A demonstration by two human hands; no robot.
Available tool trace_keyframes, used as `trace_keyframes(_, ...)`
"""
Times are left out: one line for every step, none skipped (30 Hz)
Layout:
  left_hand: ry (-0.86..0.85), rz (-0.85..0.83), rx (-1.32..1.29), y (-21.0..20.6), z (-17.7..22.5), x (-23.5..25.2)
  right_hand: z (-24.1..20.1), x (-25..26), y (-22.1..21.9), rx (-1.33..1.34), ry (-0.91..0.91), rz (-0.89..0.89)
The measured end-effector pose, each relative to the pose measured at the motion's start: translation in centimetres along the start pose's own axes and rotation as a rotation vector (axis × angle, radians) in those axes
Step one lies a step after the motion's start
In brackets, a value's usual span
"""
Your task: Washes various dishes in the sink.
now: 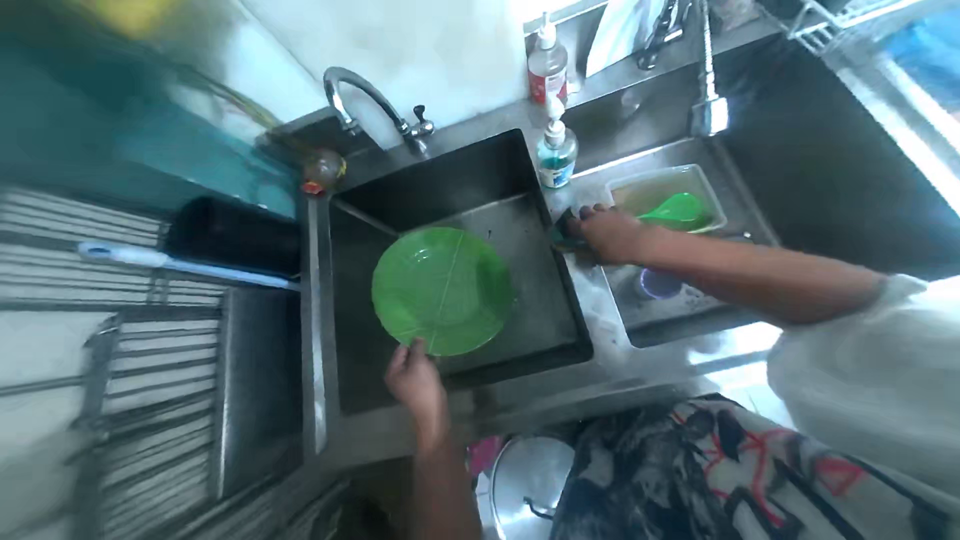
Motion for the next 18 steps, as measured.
trace_keyframes(0.042, 0.015, -0.070, -0.1, 0.4, -1.8, 0.6, 0.1, -0.8, 0.029, 0.015, 0.029)
trace_keyframes(0.086, 0.021, -0.130, -0.2, 0.9, -3.7, 1.5, 0.2, -1.2, 0.077, 0.043, 0.060)
trace_keyframes(0.128, 0.011, -0.190, -0.3, 1.2, -5.6, 2.6, 0.1, -1.3, 0.157, 0.080, 0.094)
trace_keyframes(0.164, -0.001, -0.242, -0.5, 1.4, -7.3, 4.1, -0.1, -1.3, 0.268, 0.123, 0.133)
trace_keyframes(0.191, -0.006, -0.288, -0.8, 1.3, -8.9, 5.7, -0.6, -1.0, 0.418, 0.170, 0.167)
trace_keyframes(0.214, -0.022, -0.322, -1.3, 1.2, -10.4, 7.3, -1.5, -0.6, 0.607, 0.209, 0.183)
trace_keyframes(0.231, -0.043, -0.349, -1.9, 0.9, -11.7, 8.6, -2.7, 0.1, 0.825, 0.203, 0.136)
trace_keyframes(0.248, -0.061, -0.366, -2.6, 0.7, -12.9, 9.7, -4.2, 0.8, 1.039, 0.149, 0.056)
trace_keyframes(0.266, -0.078, -0.370, -3.4, 0.6, -14.0, 10.7, -5.6, 1.2, 1.224, 0.092, -0.004)
trace_keyframes(0.285, -0.097, -0.373, -4.1, 0.5, -15.1, 11.6, -6.9, 1.4, 1.370, 0.055, -0.062)
trace_keyframes(0.301, -0.115, -0.378, -4.8, 0.4, -16.0, 12.3, -8.0, 1.5, 1.486, 0.030, -0.101)
trace_keyframes(0.309, -0.136, -0.383, -5.5, 0.2, -16.7, 12.8, -8.9, 1.5, 1.578, 0.014, -0.125)
trace_keyframes(0.311, -0.158, -0.381, -6.2, 0.1, -17.4, 13.1, -9.5, 1.6, 1.633, 0.010, -0.134)
trace_keyframes(0.310, -0.181, -0.377, -6.7, 0.0, -17.9, 13.3, -10.0, 1.7, 1.654, 0.014, -0.142)
trace_keyframes(0.305, -0.202, -0.368, -7.2, -0.1, -18.3, 13.4, -10.3, 1.8, 1.640, 0.020, -0.144)
trace_keyframes(0.303, -0.218, -0.354, -7.7, -0.2, -18.5, 13.2, -10.6, 1.8, 1.600, 0.023, -0.129)
trace_keyframes(0.302, -0.229, -0.334, -8.0, -0.4, -18.7, 13.0, -10.9, 1.8, 1.536, 0.024, -0.098)
trace_keyframes(0.300, -0.233, -0.311, -8.4, -0.6, -18.7, 12.7, -11.1, 1.7, 1.451, 0.020, -0.064)
Point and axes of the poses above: each hand's wrist, its own x-axis towards the middle knuckle, its own y-axis out of the back of the hand, z = x × y, the point moved 3 cm from there along x, towards the middle knuckle, and after that the axes turned 7 degrees about x, right-handed, at the moved point
